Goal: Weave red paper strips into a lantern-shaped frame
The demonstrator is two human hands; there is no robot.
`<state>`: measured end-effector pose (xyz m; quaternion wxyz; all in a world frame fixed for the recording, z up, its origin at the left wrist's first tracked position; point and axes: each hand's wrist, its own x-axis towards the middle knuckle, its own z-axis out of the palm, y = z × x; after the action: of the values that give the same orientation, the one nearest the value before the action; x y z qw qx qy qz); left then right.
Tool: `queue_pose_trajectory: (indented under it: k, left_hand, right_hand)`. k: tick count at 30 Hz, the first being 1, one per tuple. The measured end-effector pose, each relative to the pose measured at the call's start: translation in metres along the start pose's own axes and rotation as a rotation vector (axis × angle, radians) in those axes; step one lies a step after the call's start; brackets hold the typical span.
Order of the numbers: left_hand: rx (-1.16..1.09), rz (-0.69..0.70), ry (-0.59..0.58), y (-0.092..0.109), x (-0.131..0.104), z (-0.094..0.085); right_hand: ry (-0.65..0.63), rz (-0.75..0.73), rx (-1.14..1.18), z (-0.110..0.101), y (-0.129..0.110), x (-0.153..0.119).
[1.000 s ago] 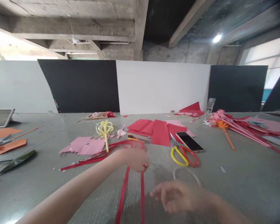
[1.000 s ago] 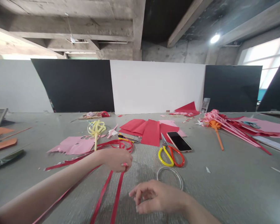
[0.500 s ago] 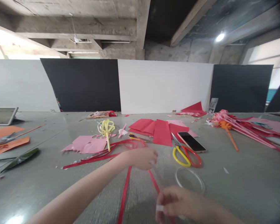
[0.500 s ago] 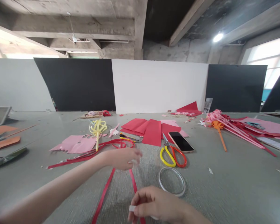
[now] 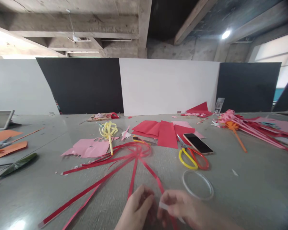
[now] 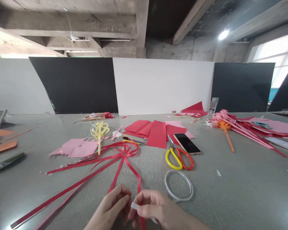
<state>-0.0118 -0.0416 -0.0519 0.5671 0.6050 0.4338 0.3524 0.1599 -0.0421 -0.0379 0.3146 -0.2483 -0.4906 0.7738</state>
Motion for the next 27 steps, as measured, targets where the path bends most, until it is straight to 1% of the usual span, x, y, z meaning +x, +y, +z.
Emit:
queue_pose_trajectory:
  k: [2, 5, 8, 10, 13, 18, 21, 23, 25, 27]
  left_hand:
    - [-0.071, -0.028, -0.033, 0.002, 0.004, 0.0]
    - [-0.107, -0.085, -0.083, 0.005, 0.005, 0.002]
    - [-0.176, -0.15, -0.121, 0.003, 0.006, 0.001]
    - [-0.215, -0.159, -0.145, 0.001, 0.007, 0.001]
    - [-0.278, -0.16, -0.162, 0.0, 0.007, 0.0]
    - [-0.422, -0.166, -0.078, 0.007, 0.005, 0.002]
    - [-0.55, -0.121, -0.028, 0.011, 0.003, 0.001]
    - [-0.602, -0.111, -0.009, 0.012, 0.003, 0.0]
    - [-0.6, -0.131, 0.008, 0.012, 0.003, -0.001]
    - [-0.548, -0.156, 0.033, 0.011, 0.004, -0.001]
  right_hand:
    - [-0.036, 0.007, -0.03, 0.001, 0.001, -0.001]
    - [-0.07, 0.032, -0.064, 0.001, 0.002, -0.001]
    - [-0.105, 0.001, -0.08, 0.001, 0.005, 0.0]
    - [-0.116, -0.009, -0.095, 0.002, 0.007, 0.001]
    - [-0.099, 0.003, -0.148, 0.005, 0.007, 0.0]
    - [-0.011, 0.02, -0.311, 0.012, 0.0, -0.005]
    - [0.066, -0.085, -0.457, 0.009, -0.002, -0.006]
    - [0.119, -0.151, -0.494, 0.006, -0.004, -0.005]
    - [0.171, -0.174, -0.5, 0.003, -0.006, -0.005]
    - [0.21, -0.163, -0.525, 0.002, -0.009, -0.005]
